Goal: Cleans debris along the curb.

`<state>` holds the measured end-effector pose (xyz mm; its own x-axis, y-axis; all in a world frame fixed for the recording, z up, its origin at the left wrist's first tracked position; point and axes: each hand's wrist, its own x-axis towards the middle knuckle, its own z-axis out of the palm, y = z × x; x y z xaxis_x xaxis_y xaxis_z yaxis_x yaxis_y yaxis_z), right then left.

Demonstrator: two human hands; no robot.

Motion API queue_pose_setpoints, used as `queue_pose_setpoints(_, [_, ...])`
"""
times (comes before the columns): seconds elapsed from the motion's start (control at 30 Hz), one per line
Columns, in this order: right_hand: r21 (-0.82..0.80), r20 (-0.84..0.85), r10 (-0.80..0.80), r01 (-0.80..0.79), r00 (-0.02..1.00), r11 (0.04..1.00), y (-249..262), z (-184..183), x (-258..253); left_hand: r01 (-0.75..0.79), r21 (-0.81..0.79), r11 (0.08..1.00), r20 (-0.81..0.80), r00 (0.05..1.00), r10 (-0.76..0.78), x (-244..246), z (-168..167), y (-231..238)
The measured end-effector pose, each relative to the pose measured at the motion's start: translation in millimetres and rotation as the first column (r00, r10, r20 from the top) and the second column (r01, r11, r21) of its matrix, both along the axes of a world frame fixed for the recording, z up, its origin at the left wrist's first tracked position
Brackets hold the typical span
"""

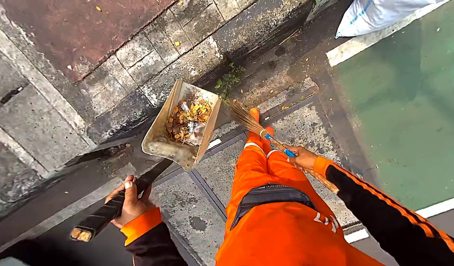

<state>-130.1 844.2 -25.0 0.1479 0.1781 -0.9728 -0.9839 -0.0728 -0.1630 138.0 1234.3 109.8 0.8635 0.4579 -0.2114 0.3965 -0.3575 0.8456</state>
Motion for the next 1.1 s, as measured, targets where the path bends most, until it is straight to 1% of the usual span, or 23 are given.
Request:
queue_pose_setpoints(0.07, [0.017,0.042,0.173,-0.174,0.984,0.985,16.3,-53.3,23.6,-0.049,-0.012,0.999,0.028,0.998,0.05,-25.9,10.1,17.4])
queue_pose_setpoints(0.1, [-0.023,0.066,0.221,-0.22,0.973,0.975,20.9,-86.6,28.3,-0.073,-0.017,0.997,0.033,0.997,0.073,-39.7,16.6,24.7])
queue_pose_setpoints(0.17, [-0.183,0.101,0.256,-0.235,0.961,0.955,9.6,-152.7,32.3,-0.116,-0.027,0.993,0.047,0.992,0.117,-64.6,29.2,40.9])
queue_pose_setpoints(0.23, [-0.289,0.059,0.188,-0.163,0.98,0.943,-27.1,-179.8,30.2,-0.164,-0.029,0.986,0.053,0.985,0.166,-88.6,40.3,59.0])
queue_pose_setpoints(0.3, [-0.375,0.065,0.094,-0.063,0.993,0.925,-56.5,-167.1,11.3,-0.208,-0.038,0.977,0.045,0.977,0.21,-111.4,48.6,76.1])
queue_pose_setpoints(0.37, [-0.401,0.108,0.101,-0.05,0.989,0.915,-67.4,-121.9,-5.7,-0.256,-0.037,0.966,0.026,0.966,0.257,-130.5,52.1,89.1])
queue_pose_setpoints(0.4, [-0.399,0.122,0.135,-0.076,0.983,0.914,-65.3,-96.6,-16.4,-0.271,-0.031,0.962,0.018,0.962,0.272,-138.3,50.7,94.8])
queue_pose_setpoints(0.43, [-0.365,0.105,0.193,-0.143,0.975,0.92,-64.4,-68.4,-16.3,-0.283,-0.033,0.959,0.021,0.959,0.284,-142.9,45.2,99.1])
queue_pose_setpoints(0.47, [-0.302,0.069,0.245,-0.214,0.967,0.929,-60.7,-44.3,-15.2,-0.291,-0.03,0.956,0.014,0.956,0.292,-147.3,40.5,101.7])
queue_pose_setpoints(0.5, [-0.23,0.036,0.283,-0.268,0.958,0.936,-55.3,-32.8,-17.6,-0.304,-0.02,0.952,0.003,0.952,0.305,-150.5,37.2,102.2])
queue_pose_setpoints(0.53, [-0.172,0.015,0.305,-0.298,0.952,0.939,-51.3,-35.9,-20.6,-0.312,-0.006,0.95,-0.012,0.95,0.312,-151.3,32.8,101.6])
queue_pose_setpoints(0.6, [-0.19,-0.003,0.286,-0.281,0.958,0.941,-56.8,-77.4,-25.3,-0.319,0.014,0.948,-0.039,0.947,0.319,-150.8,21.4,101.0])
queue_pose_setpoints(0.67, [-0.323,-0.012,0.204,-0.197,0.979,0.926,-85.7,-133.1,-25.1,-0.314,0.021,0.949,-0.056,0.948,0.315,-151.5,14.9,104.5])
queue_pose_setpoints(0.7, [-0.385,-0.004,0.143,-0.134,0.99,0.913,-103.0,-146.6,-23.2,-0.308,0.022,0.951,-0.063,0.949,0.309,-153.0,13.9,106.0])
queue_pose_setpoints(0.73, [-0.433,0.003,0.081,-0.072,0.997,0.898,-117.6,-147.5,-18.7,-0.302,0.019,0.953,-0.065,0.951,0.302,-154.1,13.4,107.3])
queue_pose_setpoints(0.77, [-0.466,0.013,0.034,-0.024,0.999,0.884,-126.7,-139.0,-14.3,-0.29,0.016,0.957,-0.067,0.954,0.291,-155.2,14.0,109.4])
queue_pose_setpoints(0.83, [-0.505,0.019,0.001,0.009,1.0,0.863,-122.4,-100.2,-17.2,-0.271,0.018,0.962,-0.081,0.959,0.272,-160.8,19.9,114.1])
queue_pose_setpoints(0.9, [-0.526,0.026,0.06,-0.037,0.998,0.85,-103.4,-54.7,-27.1,-0.263,0.005,0.965,-0.078,0.962,0.263,-163.9,18.7,115.3])
queue_pose_setpoints(0.93, [-0.52,0.034,0.106,-0.073,0.994,0.851,-93.1,-39.9,-37.5,-0.257,-0.005,0.966,-0.072,0.964,0.256,-165.7,16.8,117.3])
queue_pose_setpoints(0.97, [-0.491,0.035,0.14,-0.106,0.989,0.865,-81.4,-29.6,-53.1,-0.244,-0.007,0.97,-0.071,0.967,0.243,-166.8,15.7,119.0])
queue_pose_setpoints(1.03, [-0.344,-0.014,0.222,-0.213,0.975,0.914,-68.7,-14.0,-62.0,-0.218,-0.011,0.976,-0.07,0.974,0.217,-162.8,6.9,117.5])
queue_pose_setpoints(1.07, [-0.274,-0.045,0.279,-0.28,0.959,0.92,-66.2,-17.5,-64.9,-0.206,-0.012,0.978,-0.07,0.976,0.205,-160.6,2.6,115.7])
queue_pose_setpoints(1.1, [-0.25,-0.062,0.332,-0.337,0.941,0.908,-67.1,-31.8,-71.9,-0.192,-0.006,0.981,-0.068,0.979,0.191,-158.1,-1.1,113.1])
